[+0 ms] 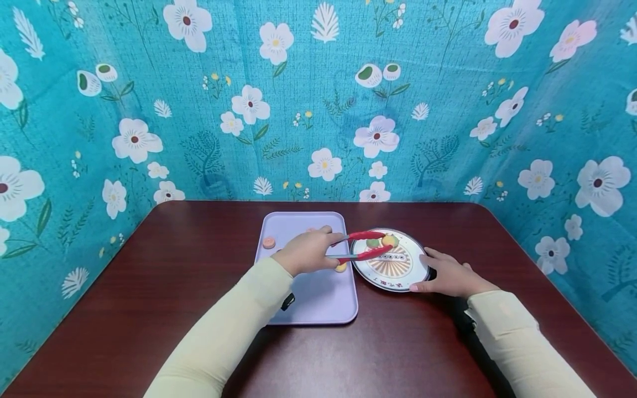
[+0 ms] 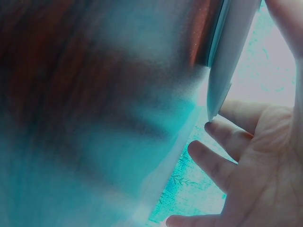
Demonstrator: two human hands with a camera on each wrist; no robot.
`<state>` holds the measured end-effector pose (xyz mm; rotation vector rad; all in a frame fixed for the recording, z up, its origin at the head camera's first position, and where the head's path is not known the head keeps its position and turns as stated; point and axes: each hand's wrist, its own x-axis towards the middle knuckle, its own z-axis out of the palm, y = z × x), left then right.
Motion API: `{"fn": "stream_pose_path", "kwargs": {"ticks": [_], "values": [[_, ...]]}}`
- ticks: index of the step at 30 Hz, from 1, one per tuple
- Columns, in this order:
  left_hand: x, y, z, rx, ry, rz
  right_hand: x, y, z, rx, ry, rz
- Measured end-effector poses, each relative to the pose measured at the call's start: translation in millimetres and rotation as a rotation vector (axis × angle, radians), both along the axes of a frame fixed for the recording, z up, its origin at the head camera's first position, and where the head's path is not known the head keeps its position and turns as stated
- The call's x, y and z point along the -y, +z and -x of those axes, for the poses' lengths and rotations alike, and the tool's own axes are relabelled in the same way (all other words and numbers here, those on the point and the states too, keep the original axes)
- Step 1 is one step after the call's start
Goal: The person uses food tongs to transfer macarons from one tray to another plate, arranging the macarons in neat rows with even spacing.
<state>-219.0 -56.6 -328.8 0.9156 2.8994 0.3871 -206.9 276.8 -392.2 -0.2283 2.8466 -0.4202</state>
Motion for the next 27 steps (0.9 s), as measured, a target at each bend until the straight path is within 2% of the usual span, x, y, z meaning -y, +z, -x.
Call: {"fn": "stream_pose_path", "kwargs": {"ticks": [6,16,27], "values": [[-6.0,-2.3,1.5,0.043,0.014,0.005,0,0.2,-0.5,0.001,-0.003,0.003],[-10.8,-2.9,2.8,0.053,0.009,-0.003,1,3.0,-2.7,-0.003,0.002,0.007],[-16.9,-4.3,5.7,0.057,0.019,0.032,1,2.6,-1.4,-0.001,0.000,0.007]]}}
